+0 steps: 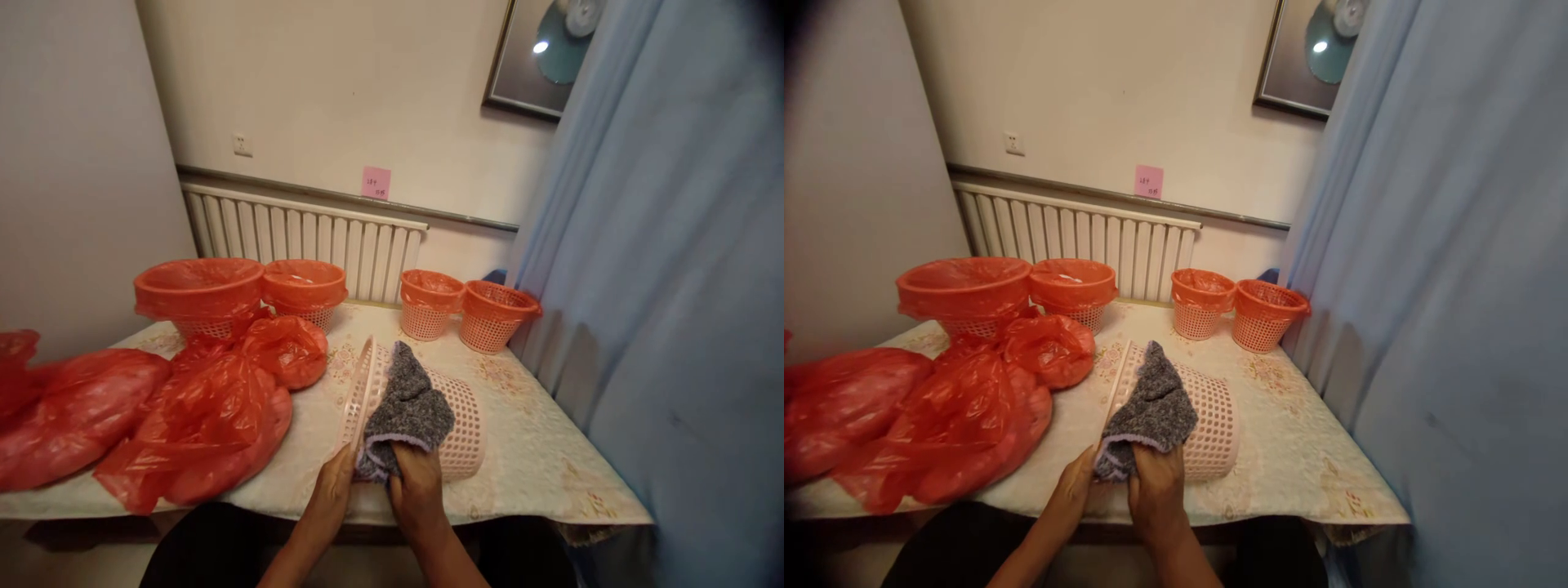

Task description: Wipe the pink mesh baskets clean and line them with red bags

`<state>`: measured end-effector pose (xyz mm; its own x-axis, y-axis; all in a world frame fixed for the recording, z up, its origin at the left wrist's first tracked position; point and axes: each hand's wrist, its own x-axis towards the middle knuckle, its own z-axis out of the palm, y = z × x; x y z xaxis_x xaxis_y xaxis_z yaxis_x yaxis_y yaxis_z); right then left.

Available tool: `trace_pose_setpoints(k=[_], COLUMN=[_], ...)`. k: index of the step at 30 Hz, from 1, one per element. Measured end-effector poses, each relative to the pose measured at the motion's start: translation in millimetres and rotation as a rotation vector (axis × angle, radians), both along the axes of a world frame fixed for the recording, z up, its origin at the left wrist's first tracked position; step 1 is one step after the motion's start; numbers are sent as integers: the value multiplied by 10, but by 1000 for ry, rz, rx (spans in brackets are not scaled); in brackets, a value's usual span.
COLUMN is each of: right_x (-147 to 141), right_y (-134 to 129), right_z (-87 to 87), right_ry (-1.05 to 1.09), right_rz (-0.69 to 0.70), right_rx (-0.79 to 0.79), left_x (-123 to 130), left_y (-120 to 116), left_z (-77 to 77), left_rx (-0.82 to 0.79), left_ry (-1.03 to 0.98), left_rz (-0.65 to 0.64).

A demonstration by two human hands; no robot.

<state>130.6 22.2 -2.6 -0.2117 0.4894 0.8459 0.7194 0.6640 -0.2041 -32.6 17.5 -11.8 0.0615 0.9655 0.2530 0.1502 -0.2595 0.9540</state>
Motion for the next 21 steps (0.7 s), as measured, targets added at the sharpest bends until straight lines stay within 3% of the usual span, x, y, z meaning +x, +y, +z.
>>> trace_pose_setpoints(k=[4,9,12,16,21], right_x=[338,798,934,892,541], right_y=[118,192,192,177,152], right_z=[-142,-359,-398,-331,-204], right_ry=[46,110,165,218,207], right_rz=[-157,-309,-364,-367,-261], right_rx=[38,47,11,-39,-14], left_x=[7,8,25,37,35], left_y=[33,96,128,151,185], left_z=[52,41,20,16,67], left_rx=[-15,7,5,-9,-3], left_ry=[6,22,3,-19,-17], left_rz=[-75,-72,-60,-61,-64])
